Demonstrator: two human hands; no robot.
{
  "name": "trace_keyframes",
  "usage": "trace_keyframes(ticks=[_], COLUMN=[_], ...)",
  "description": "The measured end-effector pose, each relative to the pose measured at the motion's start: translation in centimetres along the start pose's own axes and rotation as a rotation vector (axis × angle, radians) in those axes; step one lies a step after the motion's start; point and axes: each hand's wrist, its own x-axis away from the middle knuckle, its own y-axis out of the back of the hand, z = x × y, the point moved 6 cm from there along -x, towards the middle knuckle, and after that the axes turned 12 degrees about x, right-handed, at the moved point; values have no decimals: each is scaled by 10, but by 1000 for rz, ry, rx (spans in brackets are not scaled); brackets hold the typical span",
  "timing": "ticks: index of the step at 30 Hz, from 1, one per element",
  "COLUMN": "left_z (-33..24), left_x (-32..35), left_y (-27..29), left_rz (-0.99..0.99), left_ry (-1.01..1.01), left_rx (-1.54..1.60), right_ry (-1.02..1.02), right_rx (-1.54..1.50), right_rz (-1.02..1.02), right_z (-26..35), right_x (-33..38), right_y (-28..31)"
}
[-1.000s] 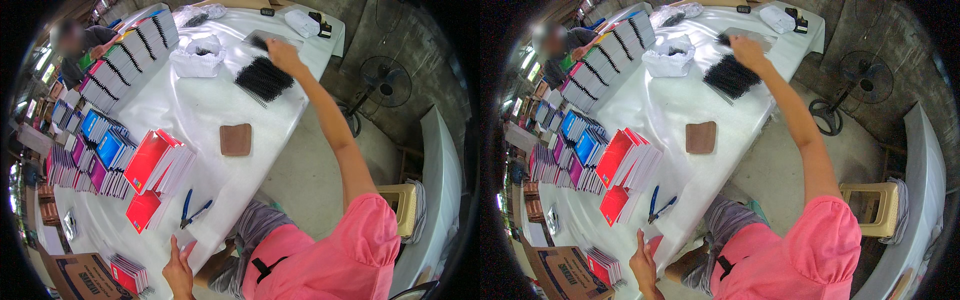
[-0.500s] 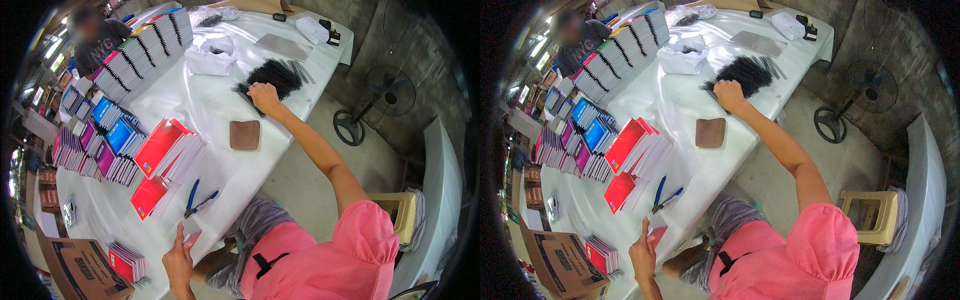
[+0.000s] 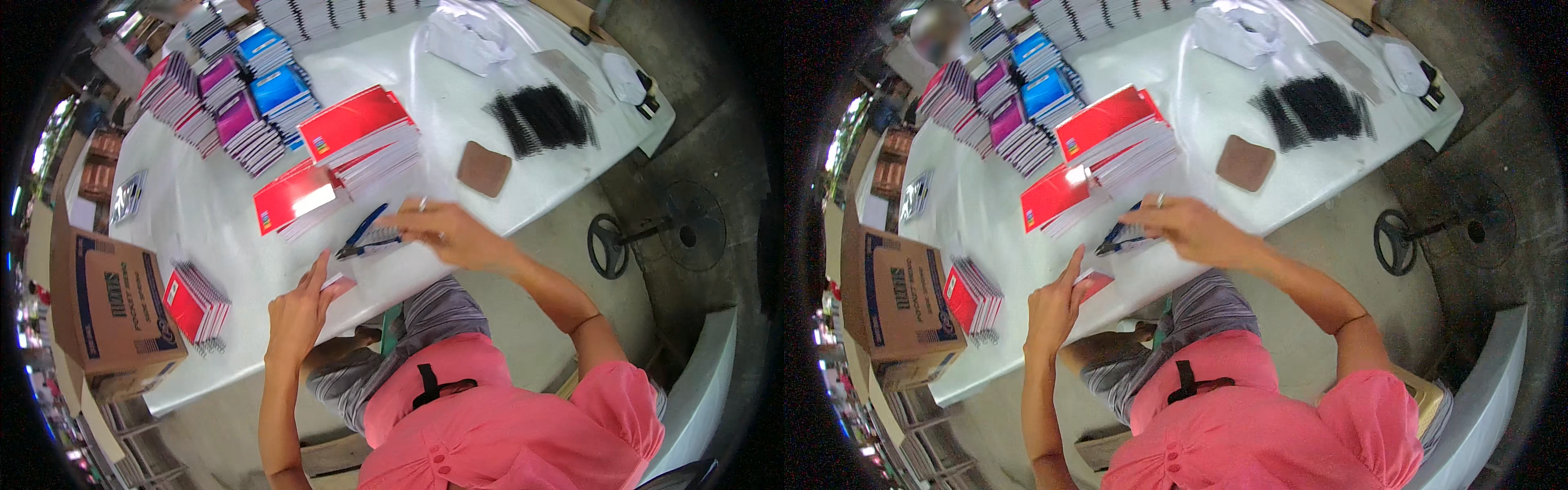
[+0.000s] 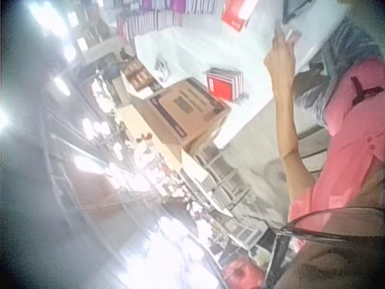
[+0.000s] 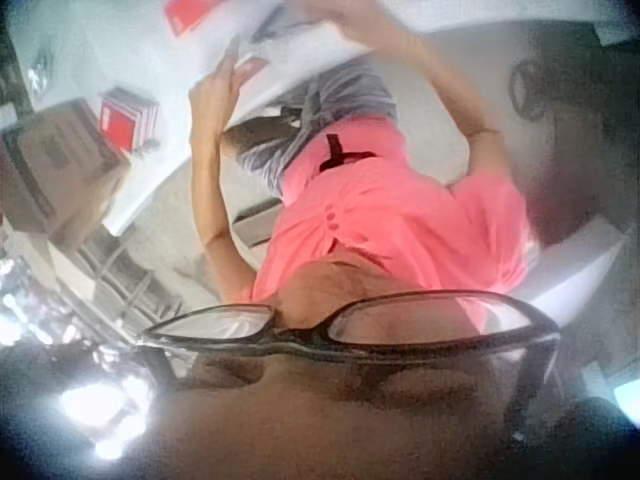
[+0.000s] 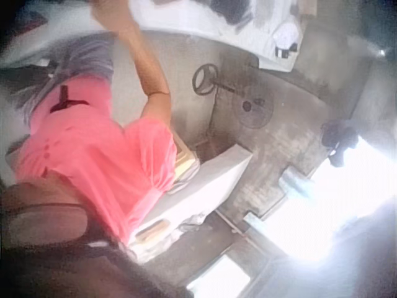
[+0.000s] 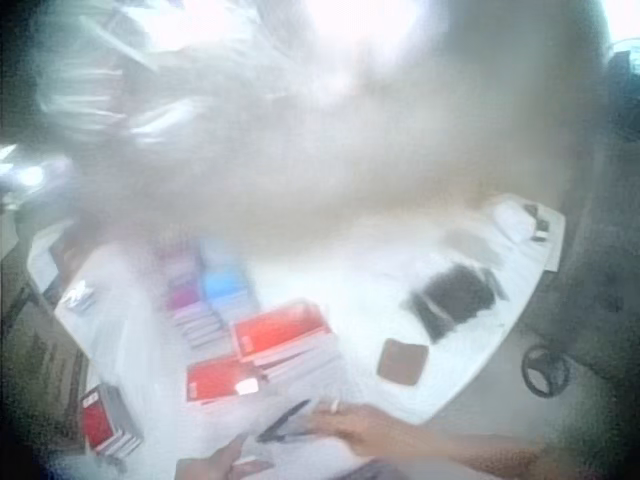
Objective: The person assembles spiral notebooks by inserting metal coils into pre-punched holes and using pliers to crimp the ends of the wire.
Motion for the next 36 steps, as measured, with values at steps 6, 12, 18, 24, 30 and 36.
trace_keyframes(ticks=[6,12,18,24,30,36], left_z=[6,4,2,2,1,-6], left_x=[-1,0,-2,0,0,0], left_y=[-2,0,1,1,3,4], left_rz=[-9,-29,-42,-77,-65,-97], left_ry=[12,-17,-55,-86,-68,-59], left_rx=[8,-9,26,21,24,1], right_ry=[-26,-39,-41,-15,-11,171], right_rx=[-15,2,-29,-116,-86,294], right_rz=[90,131,143,196,472,214], right_z=[1,3,-6,-8,-2,19], right_x=[-15,-26,-27,-30,-34,-27], right_y=[-59,-65,-70,-77,-78,-73])
